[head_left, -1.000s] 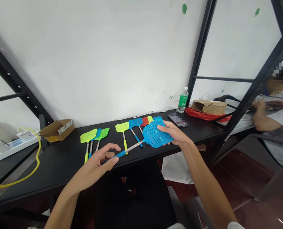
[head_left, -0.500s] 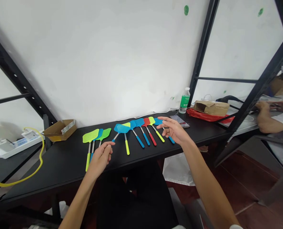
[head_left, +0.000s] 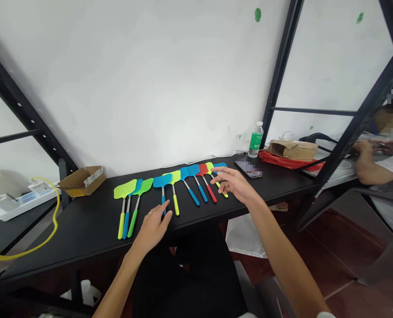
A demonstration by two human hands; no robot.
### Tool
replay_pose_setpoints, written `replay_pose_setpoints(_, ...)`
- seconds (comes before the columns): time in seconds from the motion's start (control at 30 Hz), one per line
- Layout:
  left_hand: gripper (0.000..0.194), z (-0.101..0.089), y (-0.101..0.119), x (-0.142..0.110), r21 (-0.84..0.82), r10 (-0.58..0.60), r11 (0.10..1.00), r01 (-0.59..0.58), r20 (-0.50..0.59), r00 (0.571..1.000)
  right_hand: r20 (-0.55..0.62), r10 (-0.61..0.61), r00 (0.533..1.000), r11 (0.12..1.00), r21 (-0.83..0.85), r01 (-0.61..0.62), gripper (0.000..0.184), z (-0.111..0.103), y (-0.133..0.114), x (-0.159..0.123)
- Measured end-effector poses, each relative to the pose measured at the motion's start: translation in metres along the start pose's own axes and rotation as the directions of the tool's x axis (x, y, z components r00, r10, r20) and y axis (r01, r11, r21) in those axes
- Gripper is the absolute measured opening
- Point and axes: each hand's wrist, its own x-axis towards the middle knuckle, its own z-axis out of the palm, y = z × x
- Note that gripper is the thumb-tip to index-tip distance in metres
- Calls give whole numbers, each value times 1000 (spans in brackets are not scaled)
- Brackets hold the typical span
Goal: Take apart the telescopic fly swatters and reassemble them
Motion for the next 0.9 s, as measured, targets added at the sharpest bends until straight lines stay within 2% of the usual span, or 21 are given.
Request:
replay_pose_setpoints(0.13,55,4,2,0,89,75,993,-75,3,997,15,8,1000,1000,-12,-8,35,3,-1,-1)
replay_pose_setpoints(0.27,49,-6,1,2,195,107,976,-93,-65,992,15,18,1000,1000,-16,-18,33,5,-1,-1)
replay_pose_setpoints(0.33,46,-15,-5,4,266,92,963,-53,-135,987,12,22,1000,1000,-14,-22,33,6,-2,-1)
replay_pose_setpoints(0.43,45,-28,-20,4,366,-9,926,93,-224,974,10,31,999,999,-18,-31,32,9,-3,-1)
replay_pose_setpoints(0.57,45,-38,-44,1,459,-148,852,252,-250,957,24,36,999,999,-22,-35,31,13,-2,-1)
replay_pose_setpoints(0.73,44,-47,-67,-2,461,-207,823,330,-298,932,33,51,998,998,-32,-50,31,14,1,1)
replay_pose_setpoints(0.9,43,-55,-72,-6,492,-211,790,367,-343,915,40,31,999,999,-22,-30,31,10,4,2)
